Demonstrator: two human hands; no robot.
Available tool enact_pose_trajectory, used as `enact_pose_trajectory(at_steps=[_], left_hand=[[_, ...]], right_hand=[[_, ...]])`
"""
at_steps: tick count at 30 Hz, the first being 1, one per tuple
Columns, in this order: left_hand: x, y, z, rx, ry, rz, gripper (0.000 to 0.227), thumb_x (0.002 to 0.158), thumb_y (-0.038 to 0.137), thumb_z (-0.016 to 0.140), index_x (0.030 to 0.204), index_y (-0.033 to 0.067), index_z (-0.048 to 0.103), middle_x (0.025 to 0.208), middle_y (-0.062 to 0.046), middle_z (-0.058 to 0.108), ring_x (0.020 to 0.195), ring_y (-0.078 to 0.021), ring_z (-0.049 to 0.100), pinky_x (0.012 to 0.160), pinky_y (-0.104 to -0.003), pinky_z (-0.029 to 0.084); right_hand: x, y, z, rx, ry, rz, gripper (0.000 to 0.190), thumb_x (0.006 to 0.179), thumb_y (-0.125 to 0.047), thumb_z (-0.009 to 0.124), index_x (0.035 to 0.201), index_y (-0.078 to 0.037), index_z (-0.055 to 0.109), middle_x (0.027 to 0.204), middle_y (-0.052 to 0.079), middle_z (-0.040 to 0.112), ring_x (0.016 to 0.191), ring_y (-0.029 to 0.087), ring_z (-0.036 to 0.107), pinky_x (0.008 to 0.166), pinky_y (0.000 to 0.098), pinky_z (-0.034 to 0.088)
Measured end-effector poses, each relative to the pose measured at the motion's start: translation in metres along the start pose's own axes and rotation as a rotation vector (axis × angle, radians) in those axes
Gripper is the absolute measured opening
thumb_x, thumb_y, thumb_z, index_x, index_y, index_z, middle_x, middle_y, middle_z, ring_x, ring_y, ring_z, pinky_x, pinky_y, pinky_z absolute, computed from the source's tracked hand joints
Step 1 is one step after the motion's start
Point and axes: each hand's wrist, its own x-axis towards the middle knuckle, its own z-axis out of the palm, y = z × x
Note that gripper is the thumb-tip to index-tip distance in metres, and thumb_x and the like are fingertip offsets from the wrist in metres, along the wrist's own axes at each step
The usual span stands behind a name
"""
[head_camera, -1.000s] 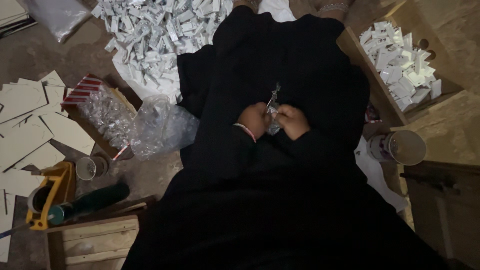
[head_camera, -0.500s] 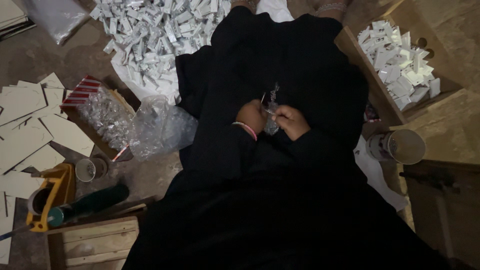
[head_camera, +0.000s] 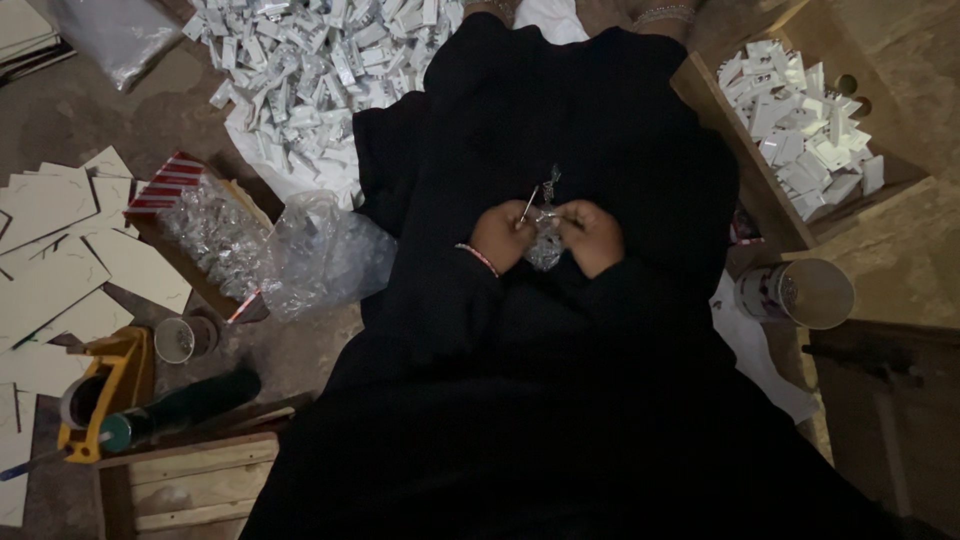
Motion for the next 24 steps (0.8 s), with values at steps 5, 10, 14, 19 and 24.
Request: enact_pose_trajectory(at_steps=[5, 10, 14, 19, 24], left_hand=[[-0.006, 0.01, -0.004, 0.129, -0.016, -0.097, 0.012, 0.093, 0.014, 0.07, 0.099, 0.0047, 0.072, 0.082, -0.009, 0.073, 0.069, -0.017, 0.069, 0.064, -0.031, 0.056], [0.0, 0.015, 0.001, 0.232, -0.112, -0.138, 0.014, 0.092, 0.021, 0.07, 0.099, 0.0094, 0.074, 0.084, -0.006, 0.074, 0.071, -0.016, 0.07, 0.065, -0.031, 0.056], [0.006, 0.007, 0.006, 0.256, -0.088, -0.21, 0.014, 0.095, 0.021, 0.069, 0.098, 0.0084, 0.074, 0.081, -0.009, 0.074, 0.07, -0.0189, 0.07, 0.066, -0.034, 0.056], [0.002, -0.008, 0.003, 0.152, -0.034, -0.094, 0.012, 0.092, 0.017, 0.07, 0.094, 0.0054, 0.073, 0.082, -0.008, 0.074, 0.071, -0.0181, 0.071, 0.067, -0.033, 0.057], [0.0, -0.005, 0.002, 0.186, -0.026, -0.054, 0.01, 0.091, 0.014, 0.069, 0.095, 0.0054, 0.073, 0.08, -0.009, 0.074, 0.069, -0.0182, 0.071, 0.065, -0.032, 0.057]], right_hand=[[-0.003, -0.014, 0.0, -0.052, 0.031, 0.115, 0.013, 0.099, -0.01, 0.059, 0.108, -0.005, 0.067, 0.096, 0.004, 0.074, 0.082, 0.013, 0.069, 0.074, 0.0281, 0.056], [-0.003, -0.021, -0.005, 0.071, -0.085, 0.116, 0.014, 0.099, -0.014, 0.06, 0.107, -0.005, 0.067, 0.097, 0.005, 0.074, 0.084, 0.013, 0.07, 0.075, 0.029, 0.056], [-0.002, -0.022, -0.005, 0.029, -0.073, 0.188, 0.013, 0.098, -0.014, 0.061, 0.107, -0.006, 0.067, 0.096, 0.006, 0.073, 0.084, 0.014, 0.069, 0.075, 0.03, 0.056], [-0.003, -0.024, -0.003, 0.002, -0.005, 0.172, 0.014, 0.098, -0.013, 0.06, 0.108, -0.006, 0.067, 0.096, 0.006, 0.073, 0.085, 0.017, 0.068, 0.077, 0.0319, 0.054], [-0.006, -0.031, -0.002, -0.003, 0.03, 0.189, 0.012, 0.097, -0.013, 0.061, 0.106, -0.007, 0.067, 0.096, 0.007, 0.073, 0.084, 0.015, 0.068, 0.078, 0.0306, 0.055]])
